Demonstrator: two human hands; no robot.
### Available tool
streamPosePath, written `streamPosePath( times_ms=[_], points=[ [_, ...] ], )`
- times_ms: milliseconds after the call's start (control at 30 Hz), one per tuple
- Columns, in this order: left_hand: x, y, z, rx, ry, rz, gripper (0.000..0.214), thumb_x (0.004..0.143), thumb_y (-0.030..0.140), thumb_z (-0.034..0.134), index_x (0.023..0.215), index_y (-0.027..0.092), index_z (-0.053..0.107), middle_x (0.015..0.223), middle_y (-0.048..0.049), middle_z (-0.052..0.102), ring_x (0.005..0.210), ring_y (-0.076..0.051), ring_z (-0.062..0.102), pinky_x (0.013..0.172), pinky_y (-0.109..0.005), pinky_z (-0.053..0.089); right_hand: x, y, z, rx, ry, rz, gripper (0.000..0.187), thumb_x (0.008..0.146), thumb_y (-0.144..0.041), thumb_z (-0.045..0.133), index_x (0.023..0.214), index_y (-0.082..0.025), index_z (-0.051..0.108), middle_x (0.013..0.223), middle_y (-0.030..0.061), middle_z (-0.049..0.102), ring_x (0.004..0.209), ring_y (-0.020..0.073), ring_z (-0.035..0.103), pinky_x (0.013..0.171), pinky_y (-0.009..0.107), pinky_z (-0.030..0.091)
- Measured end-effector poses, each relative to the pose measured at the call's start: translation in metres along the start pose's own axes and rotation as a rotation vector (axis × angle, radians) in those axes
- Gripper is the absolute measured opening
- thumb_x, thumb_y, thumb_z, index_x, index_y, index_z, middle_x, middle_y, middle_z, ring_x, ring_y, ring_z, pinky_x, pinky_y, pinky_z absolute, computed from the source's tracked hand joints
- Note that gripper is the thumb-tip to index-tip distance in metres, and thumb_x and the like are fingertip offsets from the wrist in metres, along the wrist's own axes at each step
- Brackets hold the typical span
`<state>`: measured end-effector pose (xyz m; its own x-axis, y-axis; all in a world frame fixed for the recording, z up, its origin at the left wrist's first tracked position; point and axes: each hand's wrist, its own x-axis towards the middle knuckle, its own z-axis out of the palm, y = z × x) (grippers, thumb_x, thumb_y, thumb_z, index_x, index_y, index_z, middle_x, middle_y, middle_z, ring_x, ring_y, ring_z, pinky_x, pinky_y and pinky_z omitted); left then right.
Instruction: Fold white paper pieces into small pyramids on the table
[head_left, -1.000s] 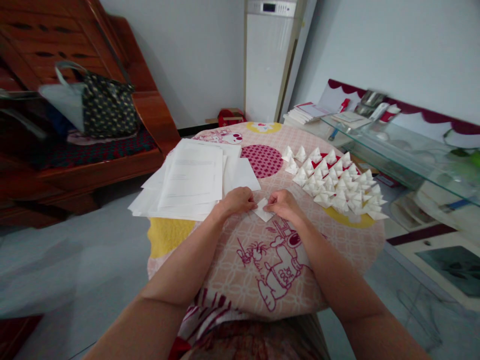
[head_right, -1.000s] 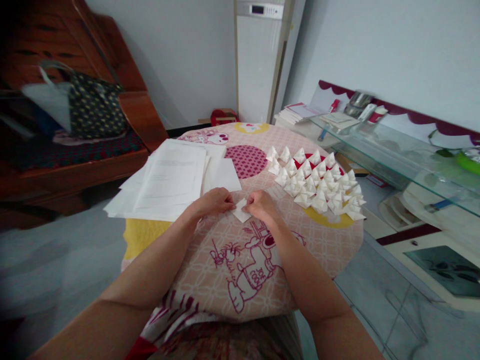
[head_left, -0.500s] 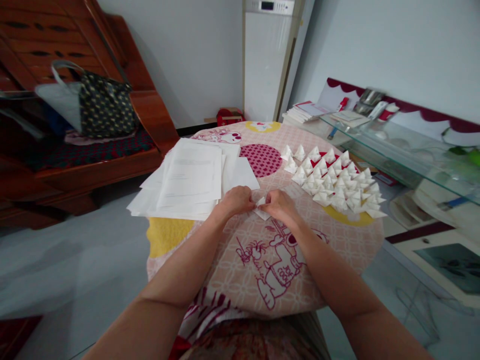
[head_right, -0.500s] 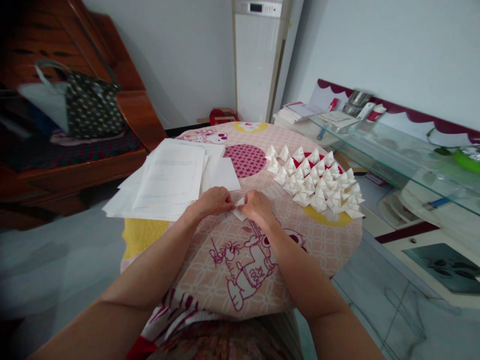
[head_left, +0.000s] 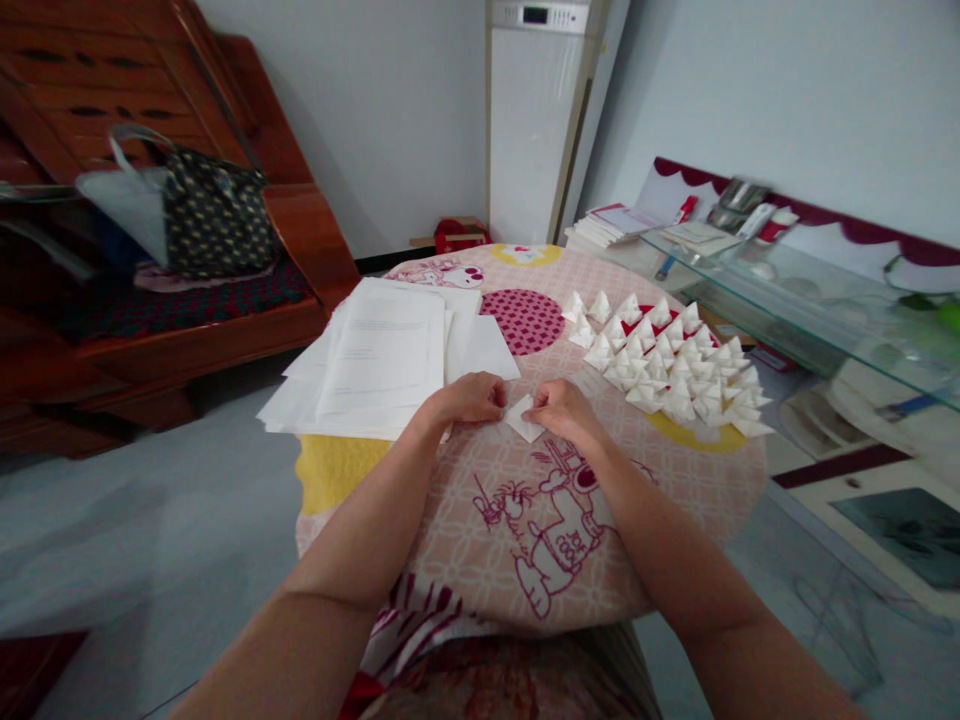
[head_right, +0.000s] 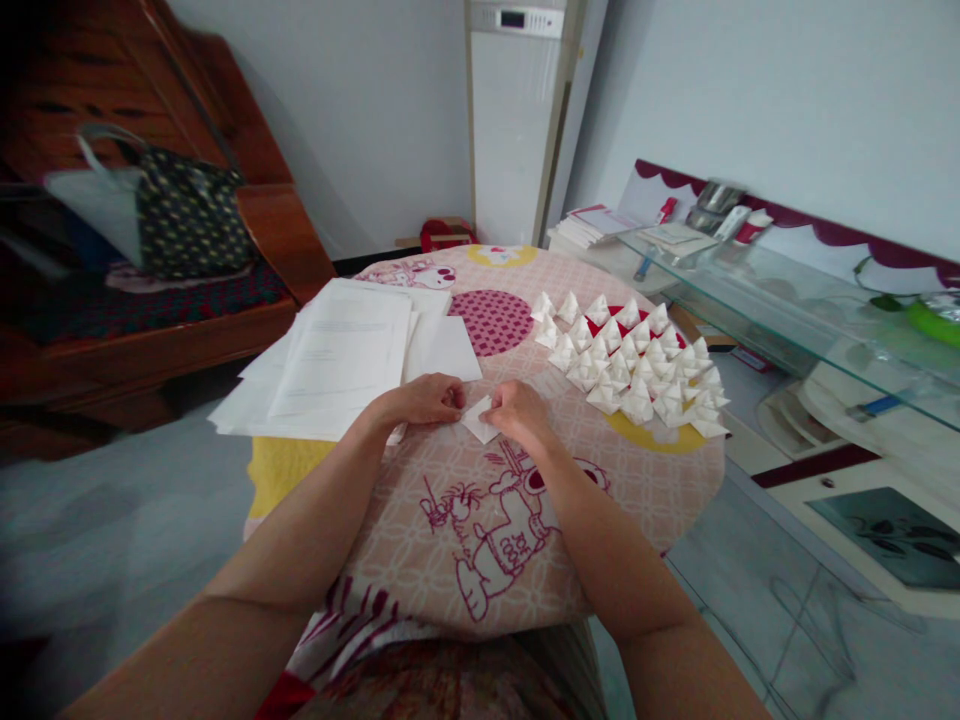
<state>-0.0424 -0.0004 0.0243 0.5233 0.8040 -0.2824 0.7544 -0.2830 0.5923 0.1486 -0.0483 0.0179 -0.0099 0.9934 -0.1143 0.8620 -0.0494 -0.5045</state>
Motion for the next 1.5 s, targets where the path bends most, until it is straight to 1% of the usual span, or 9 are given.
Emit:
streamPosePath(
  times_ms=[100,233,567,767,867,1000,1200,1333,1500],
  points=[
    [-0.003,0.004,0.0,-0.047,-0.036,-0.002,0.017,0.074,0.026,0.066,0.088,0.017,0.069,0.065,0.0008,0.066,0.056,-0.014,0.058,0.057,-0.025,0.039,0.0,-0.001,0.0,-0.02,0.008,0.009,0.013,0.073,-0.028,0.08,0.074,-0.018,0.073,0.071,0.0027,0.07,0.065,0.0157,0.058,0.061,0.027,0.038],
    [0.001,0.009,0.008,0.172,0.12,-0.023,0.02,0.073,0.035,0.071,0.082,0.018,0.072,0.076,-0.0047,0.071,0.07,-0.019,0.063,0.063,-0.027,0.04,0.002,0.001,0.002,0.002,0.011,-0.001,0.013,0.073,-0.029,0.081,0.074,-0.018,0.073,0.07,0.0025,0.069,0.065,0.0157,0.059,0.06,0.026,0.038],
    [0.0,0.008,0.003,0.103,0.032,-0.003,0.021,0.069,0.011,0.064,0.087,0.016,0.074,0.069,-0.0007,0.07,0.06,-0.013,0.059,0.06,-0.025,0.04,0.002,0.017,-0.006,0.226,-0.07,0.032,0.007,0.072,-0.011,0.072,0.069,-0.016,0.068,0.054,-0.0039,0.058,0.047,0.01,0.051,0.05,0.022,0.038],
    [0.008,0.013,0.017,0.062,0.214,0.149,0.017,0.084,0.02,0.061,0.094,0.016,0.075,0.08,-0.003,0.073,0.071,-0.014,0.062,0.067,-0.024,0.042,0.001,0.02,-0.008,0.282,-0.08,0.081,0.009,0.068,-0.008,0.07,0.068,-0.016,0.067,0.051,-0.0037,0.058,0.04,0.0095,0.049,0.043,0.021,0.036],
    [0.014,0.019,0.027,0.066,0.265,0.088,0.018,0.084,0.031,0.07,0.092,0.016,0.074,0.08,-0.0036,0.072,0.071,-0.016,0.061,0.066,-0.025,0.041,0.003,0.022,-0.007,0.295,-0.086,0.068,0.009,0.068,-0.008,0.069,0.068,-0.016,0.067,0.051,-0.0035,0.058,0.039,0.0094,0.049,0.042,0.021,0.036],
    [0.015,0.025,0.032,0.041,0.303,0.028,0.015,0.078,0.028,0.077,0.084,0.016,0.072,0.076,-0.0021,0.068,0.069,-0.015,0.058,0.065,-0.026,0.039,0.003,0.024,-0.006,0.316,-0.089,0.053,0.009,0.068,-0.008,0.068,0.068,-0.016,0.065,0.049,-0.0042,0.057,0.037,0.0094,0.049,0.04,0.021,0.034],
    [0.021,0.019,0.028,-0.288,0.361,0.092,0.02,0.073,0.024,0.075,0.064,0.016,0.059,0.056,0.0057,0.052,0.057,-0.01,0.048,0.057,-0.023,0.034,0.005,0.031,-0.01,0.478,-0.051,0.071,0.011,0.071,-0.021,0.074,0.071,-0.017,0.064,0.049,-0.0057,0.056,0.037,0.0085,0.048,0.038,0.02,0.03],
    [0.023,0.011,0.028,-0.643,0.461,0.079,0.014,0.079,0.027,0.069,0.085,0.016,0.062,0.052,0.0082,0.049,0.047,-0.008,0.045,0.05,-0.021,0.034,0.009,0.036,-0.013,0.672,0.088,0.079,0.023,0.072,-0.038,0.076,0.074,-0.018,0.065,0.056,-0.003,0.062,0.044,0.01,0.054,0.039,0.019,0.034],
    [0.02,0.013,0.028,-0.91,0.385,0.112,0.02,0.083,0.03,0.07,0.091,0.015,0.059,0.055,0.0046,0.059,0.045,-0.009,0.054,0.047,-0.02,0.041,0.009,0.027,-0.009,0.878,0.071,0.042,0.033,0.069,-0.048,0.075,0.078,-0.017,0.068,0.067,0.0028,0.07,0.054,0.0154,0.063,0.048,0.024,0.048]
  ],
)
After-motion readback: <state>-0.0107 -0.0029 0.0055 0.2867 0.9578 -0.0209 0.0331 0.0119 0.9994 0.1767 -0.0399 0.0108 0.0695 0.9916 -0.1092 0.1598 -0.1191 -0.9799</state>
